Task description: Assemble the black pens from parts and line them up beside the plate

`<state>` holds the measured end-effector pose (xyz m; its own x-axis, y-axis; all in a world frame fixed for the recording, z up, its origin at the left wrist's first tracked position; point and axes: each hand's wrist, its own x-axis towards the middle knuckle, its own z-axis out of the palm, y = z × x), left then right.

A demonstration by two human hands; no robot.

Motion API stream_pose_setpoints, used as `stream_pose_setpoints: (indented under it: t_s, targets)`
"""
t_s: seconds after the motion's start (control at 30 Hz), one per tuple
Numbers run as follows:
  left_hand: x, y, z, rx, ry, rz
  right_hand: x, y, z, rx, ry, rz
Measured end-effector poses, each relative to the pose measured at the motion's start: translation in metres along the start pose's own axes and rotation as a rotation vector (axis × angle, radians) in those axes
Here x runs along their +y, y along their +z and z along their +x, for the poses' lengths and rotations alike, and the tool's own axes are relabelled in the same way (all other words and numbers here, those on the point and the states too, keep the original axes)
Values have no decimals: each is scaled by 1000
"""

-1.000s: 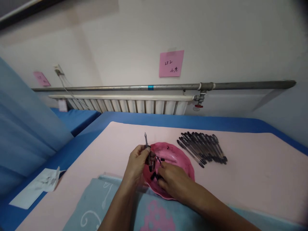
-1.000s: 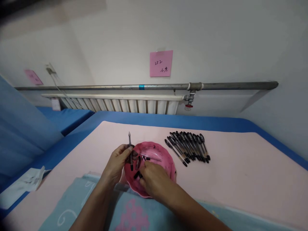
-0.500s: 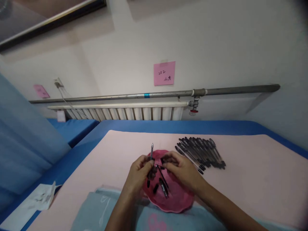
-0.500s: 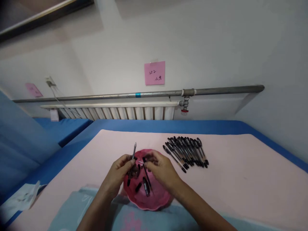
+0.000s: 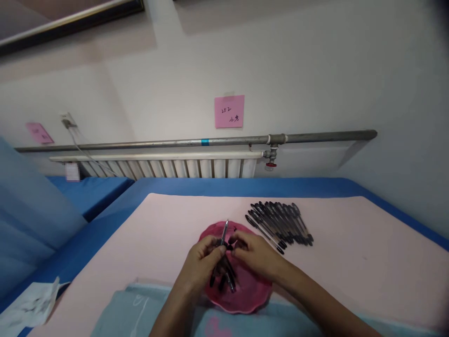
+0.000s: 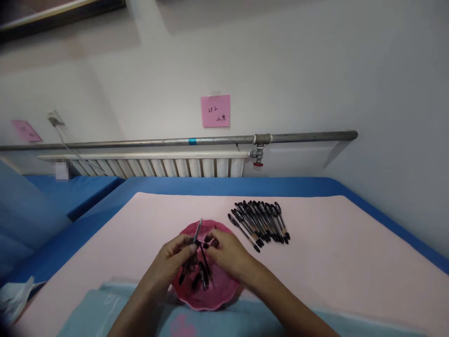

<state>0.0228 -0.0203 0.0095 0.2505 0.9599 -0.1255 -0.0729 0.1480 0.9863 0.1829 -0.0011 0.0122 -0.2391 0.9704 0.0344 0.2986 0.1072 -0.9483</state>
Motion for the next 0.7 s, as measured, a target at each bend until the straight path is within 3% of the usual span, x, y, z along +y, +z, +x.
stream_pose_setpoints:
  t_s: [0.13,0.3,0.47,0.7]
  targets:
    - [-3,0,2,17,3,83,-6,-1,-1,80,-35,77]
    - [-10,8,2,64,56,184,-6,-1,0,201,44,294]
    - [-14,13,1,139,153,212,-1,0,0,203,51,411]
    - [-7,19,-2,12,-50,-36,3,2,1,138,59,658]
